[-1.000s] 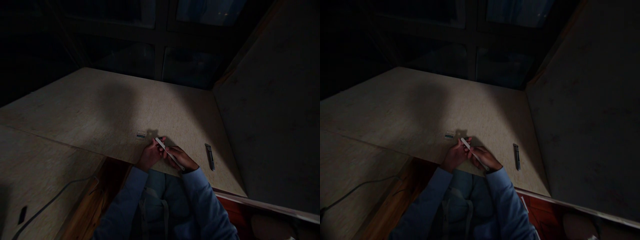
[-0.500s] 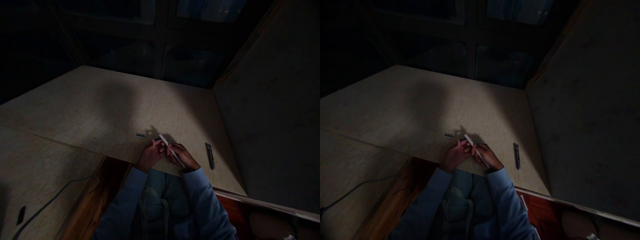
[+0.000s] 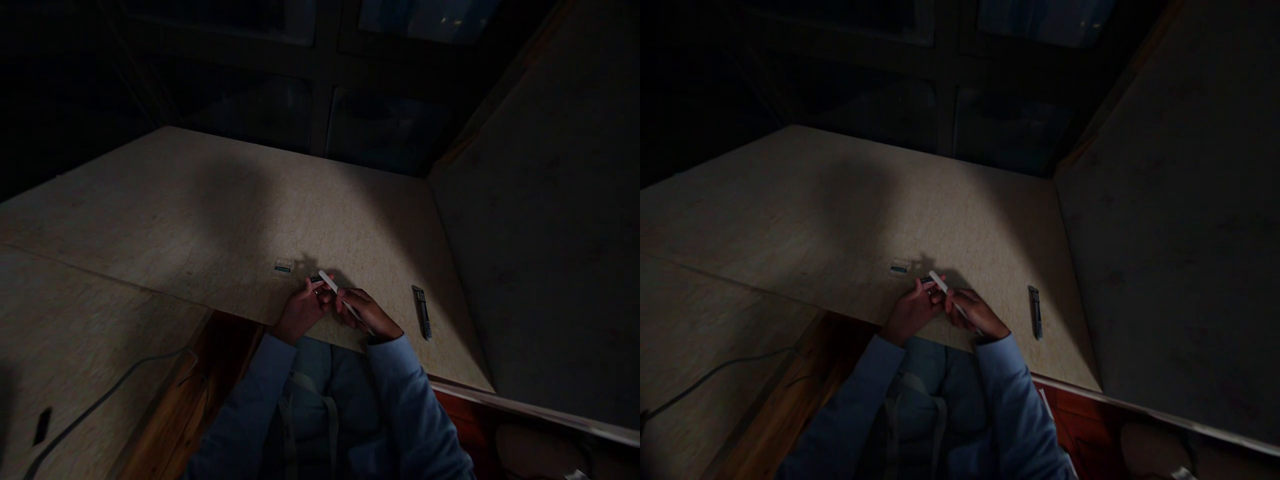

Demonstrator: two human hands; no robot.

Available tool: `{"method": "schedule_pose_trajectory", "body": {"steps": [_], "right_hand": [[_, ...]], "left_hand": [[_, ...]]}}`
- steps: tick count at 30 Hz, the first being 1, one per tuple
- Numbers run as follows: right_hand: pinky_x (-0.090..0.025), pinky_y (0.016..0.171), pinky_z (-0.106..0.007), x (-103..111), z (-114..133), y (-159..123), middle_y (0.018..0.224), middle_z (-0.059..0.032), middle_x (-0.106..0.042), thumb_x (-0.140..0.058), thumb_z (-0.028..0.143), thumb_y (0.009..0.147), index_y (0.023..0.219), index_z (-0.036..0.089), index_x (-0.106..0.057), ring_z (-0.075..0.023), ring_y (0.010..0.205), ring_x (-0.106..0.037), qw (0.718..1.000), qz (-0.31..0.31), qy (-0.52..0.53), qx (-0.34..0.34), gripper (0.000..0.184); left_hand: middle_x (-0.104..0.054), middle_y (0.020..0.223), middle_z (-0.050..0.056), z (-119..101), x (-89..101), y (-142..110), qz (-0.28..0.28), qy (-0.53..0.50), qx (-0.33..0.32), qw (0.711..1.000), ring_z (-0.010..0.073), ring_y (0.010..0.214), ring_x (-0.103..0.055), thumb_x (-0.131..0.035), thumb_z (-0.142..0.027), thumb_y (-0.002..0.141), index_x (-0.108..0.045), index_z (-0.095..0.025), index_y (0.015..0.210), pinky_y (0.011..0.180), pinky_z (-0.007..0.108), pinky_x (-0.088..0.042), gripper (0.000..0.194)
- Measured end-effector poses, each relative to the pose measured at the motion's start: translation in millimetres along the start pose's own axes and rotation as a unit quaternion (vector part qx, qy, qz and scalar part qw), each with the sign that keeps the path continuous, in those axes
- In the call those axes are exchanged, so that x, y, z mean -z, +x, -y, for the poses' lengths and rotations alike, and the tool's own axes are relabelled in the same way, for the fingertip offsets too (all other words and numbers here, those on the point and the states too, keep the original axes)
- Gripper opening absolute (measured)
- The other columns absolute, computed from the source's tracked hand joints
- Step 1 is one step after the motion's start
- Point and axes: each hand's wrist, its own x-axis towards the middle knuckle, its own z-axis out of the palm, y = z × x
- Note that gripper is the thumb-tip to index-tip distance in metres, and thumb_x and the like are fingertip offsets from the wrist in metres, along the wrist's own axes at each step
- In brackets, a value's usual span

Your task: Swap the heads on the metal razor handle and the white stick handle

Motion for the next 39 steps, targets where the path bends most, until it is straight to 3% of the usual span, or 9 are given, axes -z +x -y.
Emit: {"method": "schedule_pose_trajectory", "body": {"steps": [6,12,29,39], "right_hand": [[-0.019,0.028,-0.019,-1,1,-1,0.044,0.0029,-0.054,-0.055,0.063,0.086,0.072,0.016,-0.062,-0.0061,0.029,-0.036,1.000,0.029,-0.004,0.003,0.049],[-0.019,0.029,-0.019,-3,-5,0,0.044,0.0022,-0.055,-0.057,0.064,0.084,0.074,0.016,-0.063,-0.0066,0.031,-0.039,0.999,0.033,0.003,-0.003,0.050],[-0.019,0.028,-0.019,5,-9,-2,0.041,0.0026,-0.052,-0.049,0.060,0.092,0.073,0.014,-0.065,-0.0054,0.028,-0.034,0.997,0.067,-0.026,0.002,0.052],[-0.017,0.027,-0.017,1,0,-5,0.043,0.0039,-0.055,-0.052,0.064,0.088,0.079,0.013,-0.066,-0.0052,0.027,-0.034,0.999,0.016,-0.034,0.001,0.053]], "left_hand": [[-0.057,0.068,0.005,1,2.2,1,0.014,0.014,0.012,1.000,0.0143,0.066,-0.055,-0.043,-0.037,0.100,-0.069,-0.007,0.109,0.068,0.028,-0.048,0.041],[-0.066,0.082,0.007,3,5.0,3,-0.002,0.014,0.022,1.000,0.0115,0.061,-0.056,-0.049,-0.033,0.097,-0.068,-0.009,0.108,0.060,0.025,-0.046,0.032],[-0.066,0.085,0.007,5,12.5,7,0.015,0.000,0.020,1.000,0.0106,0.063,-0.056,-0.047,-0.033,0.099,-0.070,-0.009,0.105,0.063,0.024,-0.046,0.034],[-0.057,0.069,0.005,3,8.7,1,0.039,0.015,0.000,0.999,0.0151,0.067,-0.056,-0.052,-0.042,0.095,-0.071,-0.007,0.107,0.066,0.027,-0.046,0.041]]}}
